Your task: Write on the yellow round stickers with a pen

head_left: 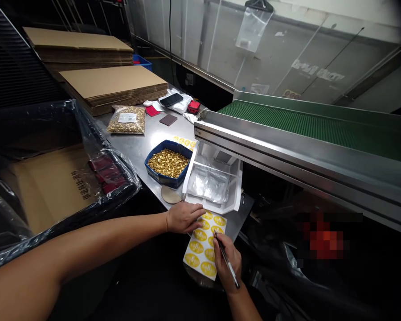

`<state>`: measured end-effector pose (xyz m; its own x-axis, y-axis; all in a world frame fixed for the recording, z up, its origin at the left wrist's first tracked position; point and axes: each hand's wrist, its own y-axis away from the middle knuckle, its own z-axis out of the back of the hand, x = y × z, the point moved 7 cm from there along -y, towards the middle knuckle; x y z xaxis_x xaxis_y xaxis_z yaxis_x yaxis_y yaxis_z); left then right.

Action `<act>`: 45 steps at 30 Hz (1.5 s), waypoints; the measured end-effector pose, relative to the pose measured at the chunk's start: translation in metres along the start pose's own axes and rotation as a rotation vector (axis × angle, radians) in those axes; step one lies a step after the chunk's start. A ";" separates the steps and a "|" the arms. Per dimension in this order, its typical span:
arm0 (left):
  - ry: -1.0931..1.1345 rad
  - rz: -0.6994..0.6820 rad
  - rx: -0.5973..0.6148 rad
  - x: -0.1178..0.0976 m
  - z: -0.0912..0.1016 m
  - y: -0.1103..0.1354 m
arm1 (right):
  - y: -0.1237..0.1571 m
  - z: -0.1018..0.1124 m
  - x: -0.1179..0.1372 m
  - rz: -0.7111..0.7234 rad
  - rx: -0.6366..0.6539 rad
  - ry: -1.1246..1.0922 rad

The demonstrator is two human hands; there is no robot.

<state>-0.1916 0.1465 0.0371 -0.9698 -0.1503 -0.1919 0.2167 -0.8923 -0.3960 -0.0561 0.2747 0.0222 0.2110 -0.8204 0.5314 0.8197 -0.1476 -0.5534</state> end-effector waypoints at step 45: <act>-0.055 -0.216 0.175 -0.007 -0.017 -0.003 | -0.052 -0.020 -0.039 -0.334 0.166 -0.266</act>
<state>-0.1831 0.1573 0.0248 -0.9971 0.0331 -0.0691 -0.0140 -0.9654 -0.2602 -0.1173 0.3029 0.0176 0.0322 -0.5694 0.8214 0.9357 -0.2718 -0.2251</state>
